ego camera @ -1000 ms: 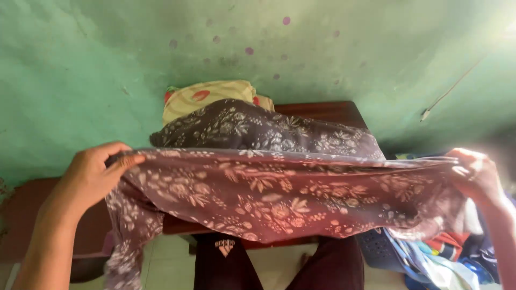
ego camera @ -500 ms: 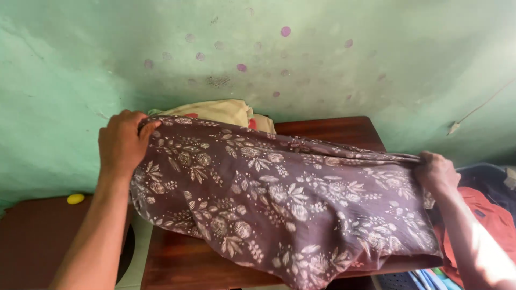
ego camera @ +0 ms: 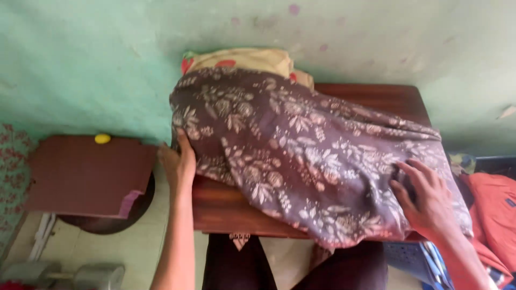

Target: The person folds a light-colored fabric with a strawberry pattern and then a dark floral-patterned fabric on a wooden table. They smooth and align the edges of each item before stacking them.

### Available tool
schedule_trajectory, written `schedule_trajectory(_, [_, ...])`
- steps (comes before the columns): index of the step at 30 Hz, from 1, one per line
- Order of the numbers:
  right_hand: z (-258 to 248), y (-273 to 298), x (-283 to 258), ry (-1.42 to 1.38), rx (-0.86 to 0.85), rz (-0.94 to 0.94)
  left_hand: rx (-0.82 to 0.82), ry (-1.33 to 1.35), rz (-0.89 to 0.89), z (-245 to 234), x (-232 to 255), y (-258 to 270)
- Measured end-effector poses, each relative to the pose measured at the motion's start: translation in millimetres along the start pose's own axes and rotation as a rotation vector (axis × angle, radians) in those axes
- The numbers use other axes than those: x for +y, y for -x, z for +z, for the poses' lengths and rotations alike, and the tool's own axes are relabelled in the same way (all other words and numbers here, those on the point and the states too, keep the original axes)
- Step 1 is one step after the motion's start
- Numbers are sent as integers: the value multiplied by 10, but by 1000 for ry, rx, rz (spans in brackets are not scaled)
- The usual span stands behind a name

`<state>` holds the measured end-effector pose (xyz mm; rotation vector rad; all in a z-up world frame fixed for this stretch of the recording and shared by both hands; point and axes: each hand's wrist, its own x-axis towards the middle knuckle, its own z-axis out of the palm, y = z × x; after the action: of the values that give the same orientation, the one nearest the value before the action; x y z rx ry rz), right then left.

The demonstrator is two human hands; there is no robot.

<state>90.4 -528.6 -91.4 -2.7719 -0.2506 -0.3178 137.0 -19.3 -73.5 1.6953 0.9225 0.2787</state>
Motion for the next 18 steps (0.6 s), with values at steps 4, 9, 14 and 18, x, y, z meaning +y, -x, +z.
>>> schedule_trajectory(4, [145,35,-23,164,-101,122,3,-197,48,107,-244,-123])
schedule_trajectory(9, [173,54,12,179,-83,152,80,-143,265,109,-617,-371])
schedule_trajectory(14, [70,276,-246,-50,213,-94,76,-53,312,129,-758,-473])
schedule_trajectory(18, [-90,487,-259,-21,55,-376,370,10,539,185,-798,-643])
